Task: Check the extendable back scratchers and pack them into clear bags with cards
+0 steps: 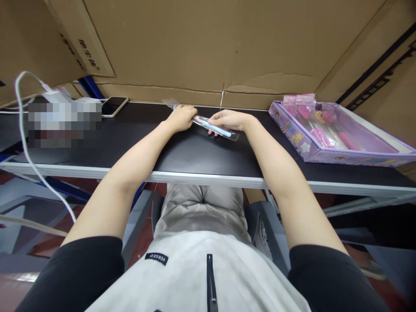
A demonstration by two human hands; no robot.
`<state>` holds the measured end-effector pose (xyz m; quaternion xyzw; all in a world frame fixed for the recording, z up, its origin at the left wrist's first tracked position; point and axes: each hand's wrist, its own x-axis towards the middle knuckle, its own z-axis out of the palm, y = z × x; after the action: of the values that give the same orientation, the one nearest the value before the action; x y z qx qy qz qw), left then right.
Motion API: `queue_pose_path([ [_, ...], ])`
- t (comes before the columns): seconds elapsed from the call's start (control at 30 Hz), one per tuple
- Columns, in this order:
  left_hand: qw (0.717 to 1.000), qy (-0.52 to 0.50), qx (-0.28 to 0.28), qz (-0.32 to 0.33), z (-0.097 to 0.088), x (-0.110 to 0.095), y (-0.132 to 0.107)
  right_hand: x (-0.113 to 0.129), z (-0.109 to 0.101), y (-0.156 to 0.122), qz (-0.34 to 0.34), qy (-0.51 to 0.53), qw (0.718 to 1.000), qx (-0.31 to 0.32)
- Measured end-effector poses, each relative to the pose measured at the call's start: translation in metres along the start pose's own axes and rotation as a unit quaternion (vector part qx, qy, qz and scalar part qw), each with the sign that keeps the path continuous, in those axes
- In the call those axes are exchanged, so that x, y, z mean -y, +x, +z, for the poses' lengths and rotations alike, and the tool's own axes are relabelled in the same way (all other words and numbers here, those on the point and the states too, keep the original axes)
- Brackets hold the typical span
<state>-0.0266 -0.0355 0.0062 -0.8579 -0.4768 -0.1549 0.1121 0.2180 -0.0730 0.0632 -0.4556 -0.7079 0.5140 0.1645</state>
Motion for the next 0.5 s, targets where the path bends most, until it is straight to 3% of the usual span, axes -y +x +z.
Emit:
queue_pose_path([
  [0.5,1.000,0.001,0.008,-0.015,-0.0029,0.0001,-0.0027,-0.0038,0.0061,0.0104,-0.015,0.072,0.995,-0.073],
])
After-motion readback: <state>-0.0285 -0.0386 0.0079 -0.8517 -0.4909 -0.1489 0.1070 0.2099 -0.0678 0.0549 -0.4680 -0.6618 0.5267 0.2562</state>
